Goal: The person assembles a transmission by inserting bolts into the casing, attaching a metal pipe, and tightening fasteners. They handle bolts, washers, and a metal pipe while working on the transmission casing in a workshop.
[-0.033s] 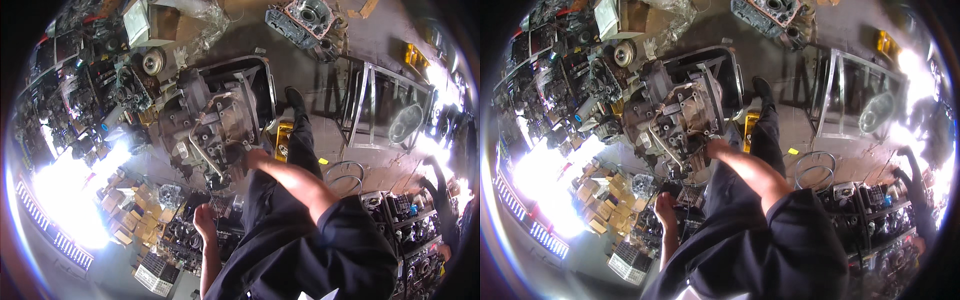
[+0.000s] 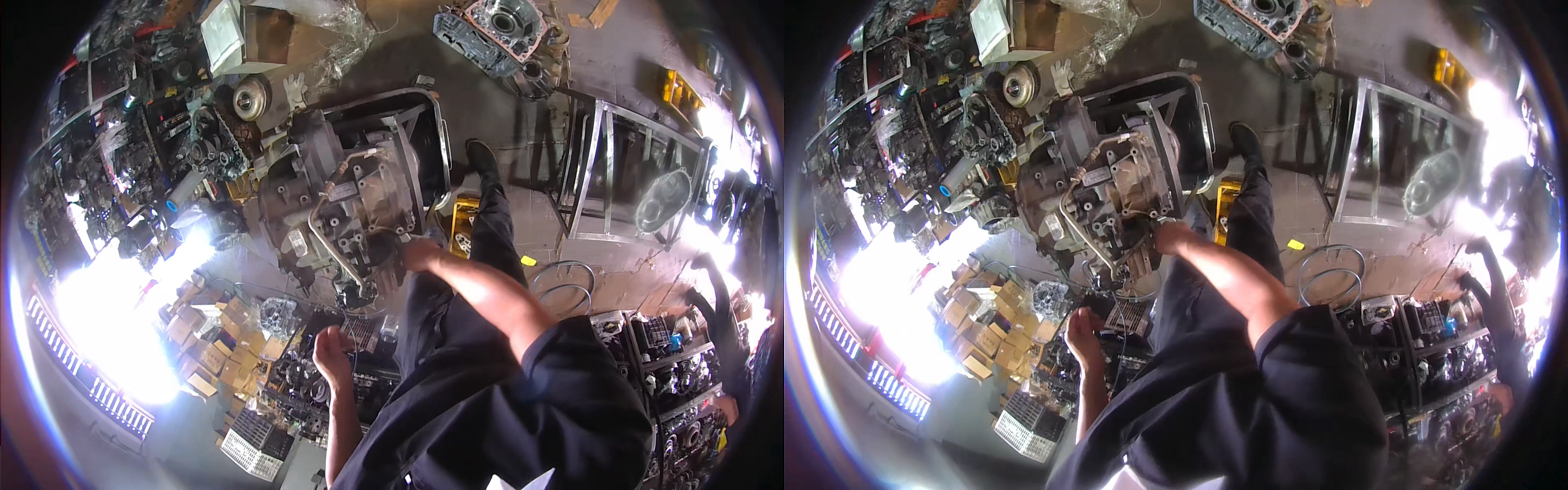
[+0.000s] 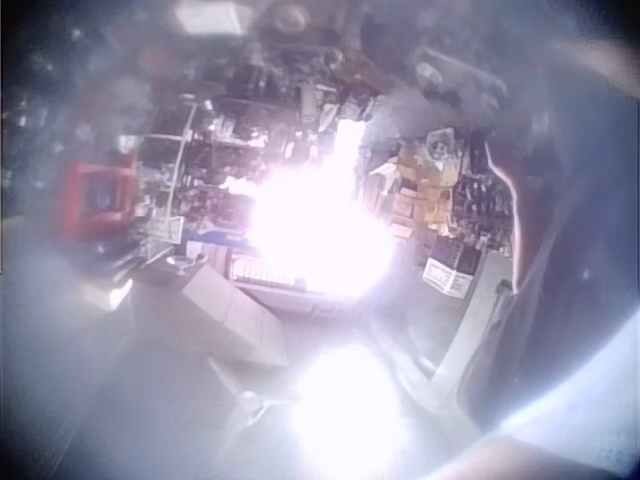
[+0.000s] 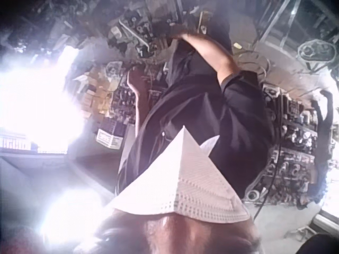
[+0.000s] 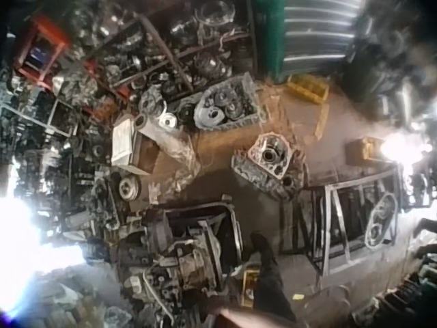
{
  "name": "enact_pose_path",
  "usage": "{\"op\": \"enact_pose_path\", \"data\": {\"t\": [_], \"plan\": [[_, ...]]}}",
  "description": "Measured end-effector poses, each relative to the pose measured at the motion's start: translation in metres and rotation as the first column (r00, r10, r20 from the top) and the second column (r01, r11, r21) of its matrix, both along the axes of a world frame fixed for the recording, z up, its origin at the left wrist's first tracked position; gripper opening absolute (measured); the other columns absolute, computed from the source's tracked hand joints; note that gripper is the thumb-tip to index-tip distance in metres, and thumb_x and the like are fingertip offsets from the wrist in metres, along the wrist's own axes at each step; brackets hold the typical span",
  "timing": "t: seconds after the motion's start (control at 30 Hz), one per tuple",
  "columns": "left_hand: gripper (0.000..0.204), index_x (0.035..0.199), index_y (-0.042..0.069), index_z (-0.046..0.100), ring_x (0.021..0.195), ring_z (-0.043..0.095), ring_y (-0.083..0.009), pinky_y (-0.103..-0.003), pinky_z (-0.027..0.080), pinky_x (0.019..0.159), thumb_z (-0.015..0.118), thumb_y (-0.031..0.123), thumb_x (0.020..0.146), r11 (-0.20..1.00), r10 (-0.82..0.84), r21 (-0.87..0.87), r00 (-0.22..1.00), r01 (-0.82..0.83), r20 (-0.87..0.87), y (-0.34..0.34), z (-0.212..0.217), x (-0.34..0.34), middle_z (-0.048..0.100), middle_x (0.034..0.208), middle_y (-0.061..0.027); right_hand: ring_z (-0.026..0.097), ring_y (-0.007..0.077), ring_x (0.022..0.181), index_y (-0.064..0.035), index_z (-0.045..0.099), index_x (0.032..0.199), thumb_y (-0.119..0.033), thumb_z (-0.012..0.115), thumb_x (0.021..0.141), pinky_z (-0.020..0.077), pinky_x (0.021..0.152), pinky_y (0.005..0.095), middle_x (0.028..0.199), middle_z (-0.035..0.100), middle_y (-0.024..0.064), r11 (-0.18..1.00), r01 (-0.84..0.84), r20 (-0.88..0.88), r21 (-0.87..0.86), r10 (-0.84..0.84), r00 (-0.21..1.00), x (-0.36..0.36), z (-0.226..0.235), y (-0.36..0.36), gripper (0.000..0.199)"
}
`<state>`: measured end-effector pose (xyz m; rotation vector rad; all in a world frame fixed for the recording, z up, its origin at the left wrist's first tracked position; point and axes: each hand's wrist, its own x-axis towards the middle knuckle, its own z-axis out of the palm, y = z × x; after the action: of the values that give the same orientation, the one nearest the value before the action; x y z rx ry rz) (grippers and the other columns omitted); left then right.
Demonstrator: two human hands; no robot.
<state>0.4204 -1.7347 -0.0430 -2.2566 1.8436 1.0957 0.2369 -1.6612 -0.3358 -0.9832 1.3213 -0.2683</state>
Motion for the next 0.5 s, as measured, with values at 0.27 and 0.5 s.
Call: {"op": "enact_pose_path", "data": {"t": [0.27,0.5], "plan": [[0.036,0.135,0.0,0.062,0.089,0.071,-0.015,-0.029,0.056,0.081,0.05,0.024,0.11,0.973,-0.187,0.065,0.924,0.221,-0.334,0.002,-0.049,-0.196,0.073,0.115,-0.0117,0.072,0.0275,0.082,-0.0041,0.067,0.111,-0.014,0.076,0.087,0.0564,0.076,0.0369,0.096,0.073,0.011,0.715,0.62,0.42,-0.324,-0.478,0.771,-0.156,0.093,0.026,0.027],[0.056,0.145,0.0,0.055,0.112,0.066,-0.0179,-0.034,0.053,0.098,0.041,0.043,0.112,0.956,-0.033,0.262,0.933,0.134,-0.358,0.008,-0.097,-0.251,0.069,0.124,-0.0114,0.073,0.0329,0.096,-0.0036,0.062,0.117,-0.002,0.073,0.087,0.0582,0.08,0.0388,0.105,0.071,0.0155,0.416,0.837,0.5,-0.356,-0.672,0.547,-0.17,0.112,0.014,0.032]]}}
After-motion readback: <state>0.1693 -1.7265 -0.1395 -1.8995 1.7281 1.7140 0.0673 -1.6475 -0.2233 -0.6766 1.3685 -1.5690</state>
